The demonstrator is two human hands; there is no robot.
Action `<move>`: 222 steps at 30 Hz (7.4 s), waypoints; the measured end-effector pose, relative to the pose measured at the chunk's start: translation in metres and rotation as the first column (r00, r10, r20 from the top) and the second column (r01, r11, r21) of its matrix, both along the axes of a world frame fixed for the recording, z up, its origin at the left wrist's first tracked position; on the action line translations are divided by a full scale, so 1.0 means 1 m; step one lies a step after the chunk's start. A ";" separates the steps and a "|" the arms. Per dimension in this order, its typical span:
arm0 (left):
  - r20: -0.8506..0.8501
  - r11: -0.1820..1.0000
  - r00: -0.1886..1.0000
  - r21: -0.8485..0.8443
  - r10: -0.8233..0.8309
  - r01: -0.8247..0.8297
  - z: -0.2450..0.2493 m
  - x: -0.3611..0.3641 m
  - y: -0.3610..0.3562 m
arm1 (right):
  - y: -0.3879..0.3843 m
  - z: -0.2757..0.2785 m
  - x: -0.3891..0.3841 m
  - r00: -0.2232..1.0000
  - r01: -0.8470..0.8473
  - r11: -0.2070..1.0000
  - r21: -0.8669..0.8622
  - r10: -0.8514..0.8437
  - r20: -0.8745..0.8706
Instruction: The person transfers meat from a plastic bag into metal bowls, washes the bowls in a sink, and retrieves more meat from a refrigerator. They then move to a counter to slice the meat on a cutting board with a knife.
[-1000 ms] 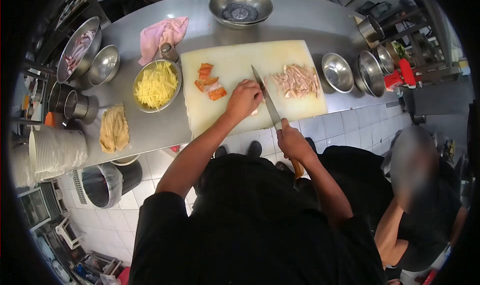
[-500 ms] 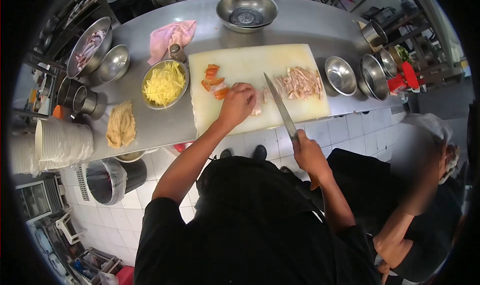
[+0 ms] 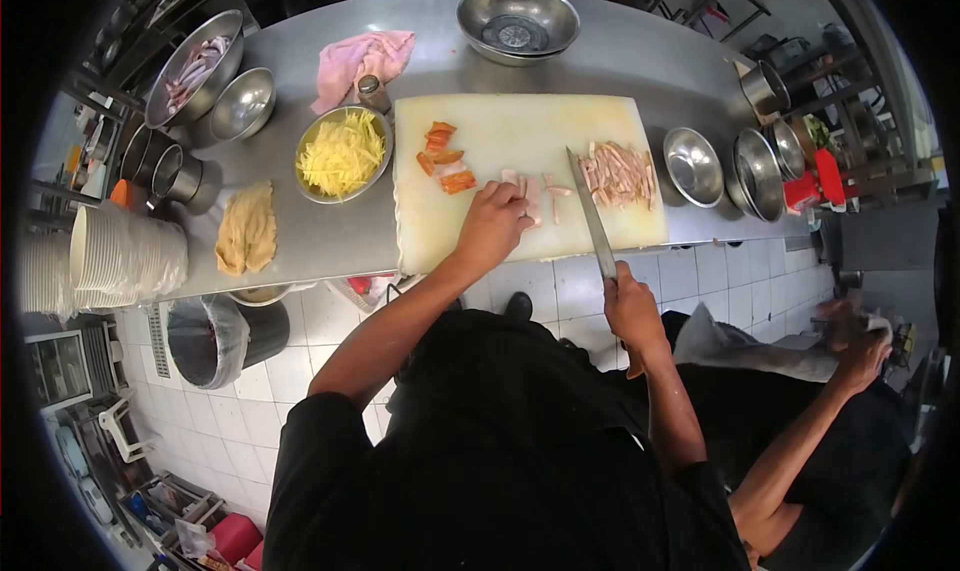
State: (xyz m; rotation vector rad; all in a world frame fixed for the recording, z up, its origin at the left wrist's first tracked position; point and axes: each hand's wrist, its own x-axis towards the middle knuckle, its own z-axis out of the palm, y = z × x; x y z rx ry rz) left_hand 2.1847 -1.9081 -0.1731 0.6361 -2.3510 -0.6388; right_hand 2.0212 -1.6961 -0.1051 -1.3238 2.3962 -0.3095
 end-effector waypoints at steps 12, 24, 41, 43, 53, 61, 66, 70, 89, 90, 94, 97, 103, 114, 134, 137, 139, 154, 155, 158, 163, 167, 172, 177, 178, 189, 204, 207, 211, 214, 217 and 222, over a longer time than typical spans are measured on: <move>0.024 0.998 1.000 -0.054 -0.016 0.017 -0.006 -0.016 -0.003 | -0.023 0.040 0.029 0.911 0.085 0.990 0.116 -0.124 0.393; -0.133 0.994 0.991 -0.098 0.034 -0.048 -0.003 -0.035 -0.019 | -0.018 0.017 0.036 0.949 0.030 0.995 0.100 -0.060 0.310; -0.186 0.989 0.982 0.138 -0.028 0.055 -0.014 -0.037 -0.026 | -0.146 -0.007 0.018 0.930 0.063 0.998 0.020 -0.066 0.361; -0.221 0.988 0.975 0.152 0.006 0.028 -0.015 -0.037 -0.028 | -0.154 0.010 0.015 0.907 0.060 0.998 0.020 -0.063 0.417; -0.260 0.980 0.964 0.200 0.051 0.002 -0.015 -0.038 -0.025 | -0.110 0.017 0.042 0.930 0.074 0.989 0.127 -0.114 0.350; -0.188 0.987 0.982 0.156 0.006 0.023 -0.018 -0.040 -0.028 | -0.125 -0.028 0.027 0.980 0.027 0.999 0.040 -0.035 0.196; -0.178 0.991 0.984 0.134 0.015 0.009 -0.015 -0.039 -0.027 | -0.168 -0.001 0.010 0.893 0.066 0.997 0.032 -0.074 0.443; -0.274 0.986 0.960 0.165 0.057 -0.011 -0.018 -0.037 -0.025 | -0.158 0.023 0.006 0.889 0.017 0.998 0.053 -0.040 0.456; -0.159 0.996 0.987 0.091 0.006 0.009 -0.009 -0.032 -0.027 | -0.138 -0.028 0.032 0.959 0.023 0.997 -0.071 -0.002 0.284; -0.115 0.997 0.993 0.078 -0.005 0.014 -0.011 -0.030 -0.020 | -0.141 -0.034 0.029 0.968 0.001 0.997 -0.083 0.020 0.250; -0.122 0.996 0.992 0.086 -0.027 0.038 -0.012 -0.032 -0.021 | -0.160 -0.001 0.019 0.901 0.101 0.994 0.045 -0.110 0.420; -0.138 0.997 0.990 0.074 -0.025 0.035 -0.013 -0.031 -0.020 | -0.157 0.006 0.003 0.931 0.063 0.997 0.051 -0.077 0.357; -0.141 0.986 0.990 0.163 0.008 0.015 0.003 -0.005 -0.013 | -0.134 -0.023 -0.028 0.990 -0.022 0.992 -0.121 0.039 0.137; -0.078 0.962 0.996 0.267 -0.037 0.056 0.003 0.000 0.031 | -0.119 -0.008 0.021 0.957 0.034 0.995 -0.094 -0.005 0.290; -0.210 0.991 0.975 0.121 0.077 -0.052 -0.013 -0.028 -0.026 | -0.107 -0.011 0.033 0.985 -0.099 0.995 -0.006 0.099 0.142; -0.207 0.991 0.977 0.130 0.050 -0.024 -0.016 -0.028 -0.028 | -0.118 -0.007 0.034 0.986 -0.075 0.996 0.051 0.067 0.153; -0.189 0.992 0.980 0.119 0.053 -0.030 -0.016 -0.026 -0.029 | -0.125 -0.026 0.030 0.993 -0.090 0.996 0.004 0.089 0.081; -0.276 0.985 0.953 0.146 0.128 -0.090 -0.017 -0.024 -0.026 | -0.139 0.047 0.034 0.930 -0.032 0.977 0.209 -0.048 0.365; -0.272 0.987 0.954 0.136 0.123 -0.089 -0.018 -0.024 -0.027 | -0.136 0.043 0.036 0.933 -0.027 0.977 0.211 -0.051 0.356; -0.256 0.983 0.955 0.142 0.149 -0.115 -0.019 -0.027 -0.027 | -0.128 0.034 0.037 0.945 -0.022 0.981 0.192 -0.043 0.325; -0.215 0.989 0.971 0.126 0.108 -0.082 -0.019 -0.029 -0.030 | -0.116 0.005 0.025 0.983 -0.184 0.982 -0.038 0.184 0.004; -0.251 0.984 0.960 0.155 0.126 -0.088 -0.018 -0.028 -0.031 | -0.124 0.013 0.030 0.986 -0.099 0.992 0.080 0.087 0.145; -0.244 0.979 0.960 0.177 0.139 -0.097 -0.014 -0.028 -0.029 | -0.119 0.001 0.031 0.982 -0.098 0.991 0.096 0.081 0.173; -0.207 0.985 0.973 0.157 0.102 -0.070 -0.017 -0.030 -0.033 | -0.119 -0.009 0.032 0.987 -0.111 0.990 0.081 0.101 0.126; -0.206 0.988 0.975 0.142 0.085 -0.056 -0.018 -0.031 -0.036 | -0.122 -0.011 0.031 0.987 -0.117 0.991 0.065 0.109 0.119; -0.192 0.987 0.979 0.160 0.063 -0.032 -0.018 -0.024 -0.037 | -0.161 0.035 0.010 0.914 -0.080 0.992 0.096 0.035 0.404; -0.199 0.983 0.970 0.145 0.142 -0.114 -0.017 -0.031 -0.032 | -0.137 -0.010 0.018 0.970 -0.092 0.995 0.046 0.079 0.230; -0.186 0.984 0.973 0.138 0.133 -0.109 -0.017 -0.033 -0.033 | -0.138 -0.007 0.022 0.979 -0.111 0.993 0.045 0.101 0.176; -0.146 0.988 0.983 0.128 0.107 -0.089 -0.015 -0.031 -0.034 | -0.140 -0.009 0.022 0.977 -0.144 0.988 0.048 0.134 0.165; -0.158 0.988 0.984 0.142 0.082 -0.060 -0.015 -0.031 -0.036 | -0.147 -0.014 0.022 0.974 -0.154 0.988 -0.005 0.153 0.167; -0.104 0.992 0.992 0.115 0.068 -0.056 -0.012 -0.032 -0.037 | -0.159 -0.025 0.016 0.966 -0.155 0.987 -0.046 0.161 0.201; -0.090 0.995 0.995 0.095 0.051 -0.043 -0.011 -0.030 -0.034 | -0.185 0.008 0.002 0.892 -0.094 0.990 0.103 0.038 0.450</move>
